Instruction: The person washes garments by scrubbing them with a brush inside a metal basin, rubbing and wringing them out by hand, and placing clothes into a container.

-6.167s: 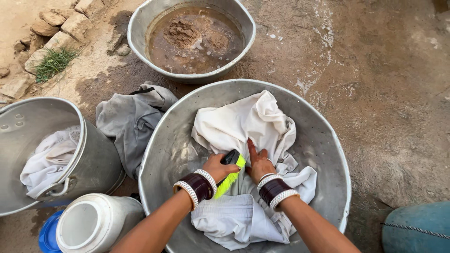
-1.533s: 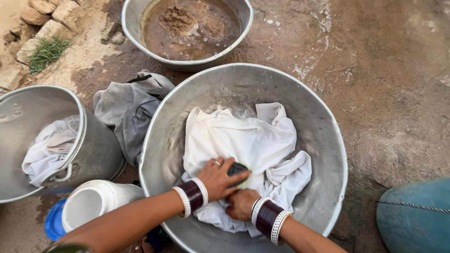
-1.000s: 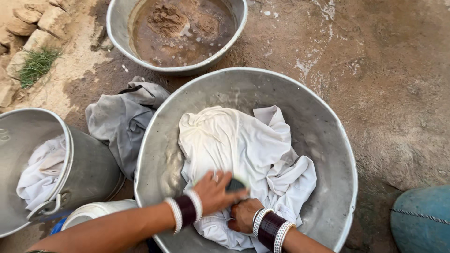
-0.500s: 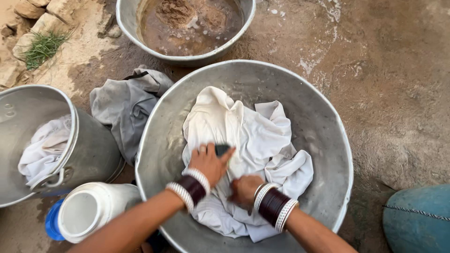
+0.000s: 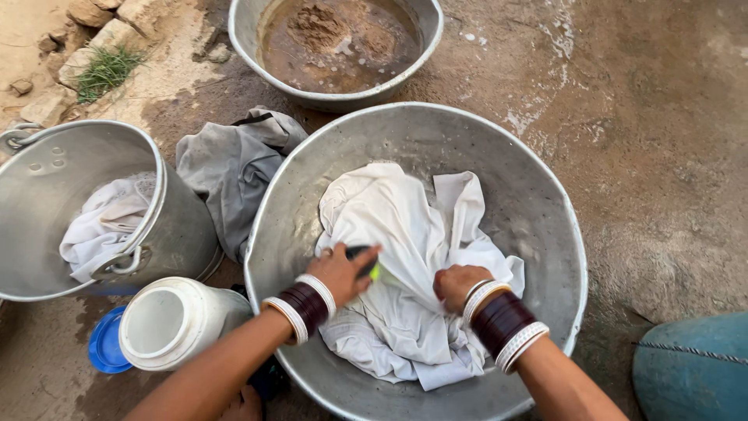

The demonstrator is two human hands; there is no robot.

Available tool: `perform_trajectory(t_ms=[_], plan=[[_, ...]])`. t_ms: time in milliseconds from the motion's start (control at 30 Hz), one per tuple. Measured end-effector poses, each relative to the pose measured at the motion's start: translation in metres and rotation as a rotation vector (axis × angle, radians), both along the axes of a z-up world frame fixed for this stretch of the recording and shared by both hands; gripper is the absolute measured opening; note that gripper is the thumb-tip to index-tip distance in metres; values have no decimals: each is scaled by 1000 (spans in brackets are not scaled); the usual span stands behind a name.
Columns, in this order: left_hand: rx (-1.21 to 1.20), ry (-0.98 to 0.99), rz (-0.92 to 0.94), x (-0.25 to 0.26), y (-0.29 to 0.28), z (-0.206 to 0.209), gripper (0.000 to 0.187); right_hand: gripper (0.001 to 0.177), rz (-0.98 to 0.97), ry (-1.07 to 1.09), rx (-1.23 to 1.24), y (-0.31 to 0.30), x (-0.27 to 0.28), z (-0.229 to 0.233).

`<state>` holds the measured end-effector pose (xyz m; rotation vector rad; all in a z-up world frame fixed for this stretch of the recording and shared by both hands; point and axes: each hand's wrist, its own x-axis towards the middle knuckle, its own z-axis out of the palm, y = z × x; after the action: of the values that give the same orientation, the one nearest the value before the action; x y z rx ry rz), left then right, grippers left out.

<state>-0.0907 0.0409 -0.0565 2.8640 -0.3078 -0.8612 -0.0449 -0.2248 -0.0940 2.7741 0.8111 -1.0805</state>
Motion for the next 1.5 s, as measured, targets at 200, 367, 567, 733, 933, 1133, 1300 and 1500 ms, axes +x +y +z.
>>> perform_trajectory(t_ms=[200, 367, 567, 733, 933, 1133, 1300, 1500], plan=[[-136, -319, 219, 26, -18, -11, 70, 115, 45, 162, 68, 69, -58, 4], [-356, -372, -594, 31, -39, -93, 52, 127, 87, 511, 37, 77, -69, -17], [10, -477, -320, 188, -27, -122, 60, 127, 57, 549, 53, 73, -47, -5], [-51, -228, -321, 134, -46, -99, 53, 128, 44, 542, 82, 73, -61, -24], [-287, -31, -305, 93, -43, -110, 55, 128, 44, 568, 105, 72, -62, -25], [5, -616, -283, 170, -38, -113, 60, 126, 44, 525, 115, 75, -54, -9], [-285, -380, -673, 47, -18, -95, 65, 128, 54, 564, 119, 72, -58, -17], [136, -477, -495, 150, 15, -95, 67, 126, 18, 501, 147, 71, -55, -14]])
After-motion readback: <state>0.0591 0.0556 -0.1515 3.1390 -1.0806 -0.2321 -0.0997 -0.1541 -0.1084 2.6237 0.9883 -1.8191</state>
